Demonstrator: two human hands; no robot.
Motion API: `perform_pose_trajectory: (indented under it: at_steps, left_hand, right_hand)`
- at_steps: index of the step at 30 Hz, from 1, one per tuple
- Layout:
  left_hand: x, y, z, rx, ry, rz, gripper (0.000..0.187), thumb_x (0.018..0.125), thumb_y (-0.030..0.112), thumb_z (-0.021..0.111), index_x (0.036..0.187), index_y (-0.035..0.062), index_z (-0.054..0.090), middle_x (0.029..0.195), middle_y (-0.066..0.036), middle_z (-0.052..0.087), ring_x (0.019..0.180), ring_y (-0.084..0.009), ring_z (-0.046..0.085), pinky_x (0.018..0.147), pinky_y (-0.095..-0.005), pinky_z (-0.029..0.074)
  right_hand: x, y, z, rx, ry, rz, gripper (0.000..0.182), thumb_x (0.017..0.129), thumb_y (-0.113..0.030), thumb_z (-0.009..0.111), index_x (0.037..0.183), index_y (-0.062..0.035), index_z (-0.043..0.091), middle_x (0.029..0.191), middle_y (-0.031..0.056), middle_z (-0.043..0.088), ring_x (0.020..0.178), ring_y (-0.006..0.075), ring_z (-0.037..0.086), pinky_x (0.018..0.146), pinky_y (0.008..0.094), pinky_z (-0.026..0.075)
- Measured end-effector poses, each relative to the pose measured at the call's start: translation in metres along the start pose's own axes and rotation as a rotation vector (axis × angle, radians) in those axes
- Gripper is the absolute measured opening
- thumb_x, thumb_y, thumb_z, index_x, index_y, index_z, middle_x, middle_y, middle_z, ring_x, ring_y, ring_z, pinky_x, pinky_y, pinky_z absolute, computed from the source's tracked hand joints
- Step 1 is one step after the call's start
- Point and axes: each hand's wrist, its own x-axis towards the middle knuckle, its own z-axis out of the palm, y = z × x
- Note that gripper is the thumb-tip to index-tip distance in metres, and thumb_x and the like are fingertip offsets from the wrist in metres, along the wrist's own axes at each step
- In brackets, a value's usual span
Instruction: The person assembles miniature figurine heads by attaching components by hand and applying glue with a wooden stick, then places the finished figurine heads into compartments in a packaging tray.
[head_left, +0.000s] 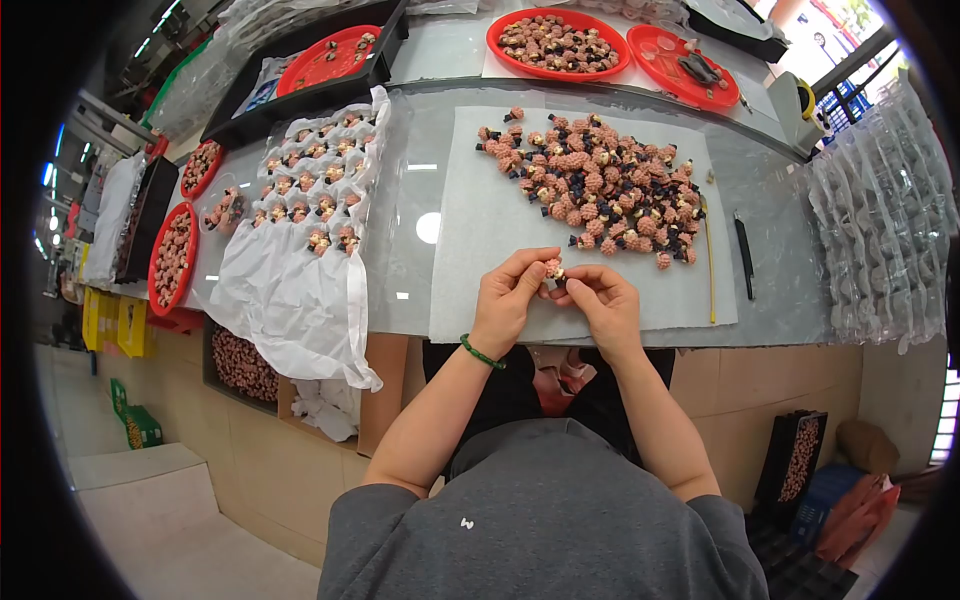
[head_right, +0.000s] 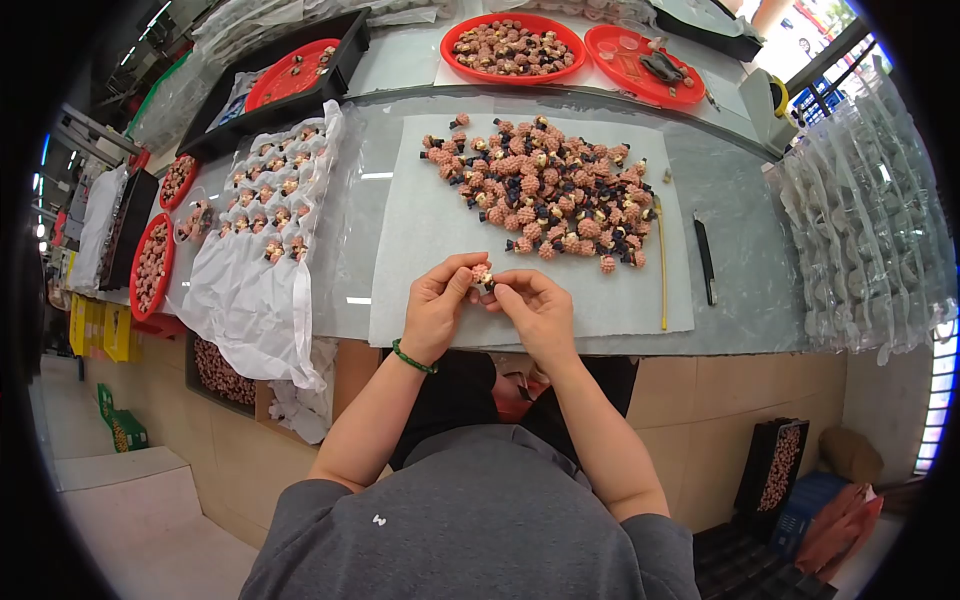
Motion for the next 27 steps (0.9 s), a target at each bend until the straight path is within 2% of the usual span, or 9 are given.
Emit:
perform_pose_trajectory:
  at_steps: [5,10,18,27]
  left_hand:
    - [-0.0007,0.0,-0.0016,0.071,-0.025,-0.016,0.024,0.085,0.008,0.046,0.106,-0.0014,0.052,0.095,-0.006,0.056,0.072,-0.0074,0.048,0.065,-0.0193,0.04]
    - [-0.0002,0.0002,-0.0012,0.012,-0.03,-0.032,0.024,0.085,0.007,0.046,0.106,-0.0014,0.052,0.097,-0.006,0.056,0.072,-0.0075,0.048,0.065,-0.0195,0.04]
    - [-0.0014,0.0,-0.0013,0.058,-0.036,0.027,0.021,0.084,0.006,0.047,0.102,-0.0023,0.054,0.097,-0.007,0.057,0.074,-0.0079,0.049,0.066,-0.0197,0.041]
    - [-0.0012,0.0009,-0.0012,-0.002,0.001,-0.056,0.021,0.084,0.005,0.046,0.101,-0.0033,0.054,0.096,-0.009,0.057,0.073,-0.0088,0.051,0.066,-0.0202,0.042]
  right_hand:
    - [-0.0019,0.0005,-0.0018,-0.019,-0.013,-0.01,0.014,0.078,0.001,0.052,0.092,0.0064,0.053,0.085,0.0116,0.058,0.073,0.015,0.058,0.065,0.0242,0.048]
    - [-0.0029,-0.0006,-0.0011,-0.003,-0.004,-0.005,0.013,0.077,0.003,0.053,0.09,0.0062,0.053,0.085,0.0114,0.058,0.073,0.0149,0.058,0.066,0.0244,0.048]
    - [-0.0032,0.0008,-0.0006,0.009,0.008,-0.045,0.012,0.075,0.006,0.053,0.087,0.0055,0.053,0.084,0.0106,0.057,0.073,0.0143,0.058,0.067,0.0238,0.048]
    - [-0.004,0.0036,0.0004,0.023,0.012,-0.057,0.013,0.074,0.008,0.053,0.087,0.0051,0.051,0.085,0.0106,0.057,0.074,0.014,0.057,0.068,0.0233,0.048]
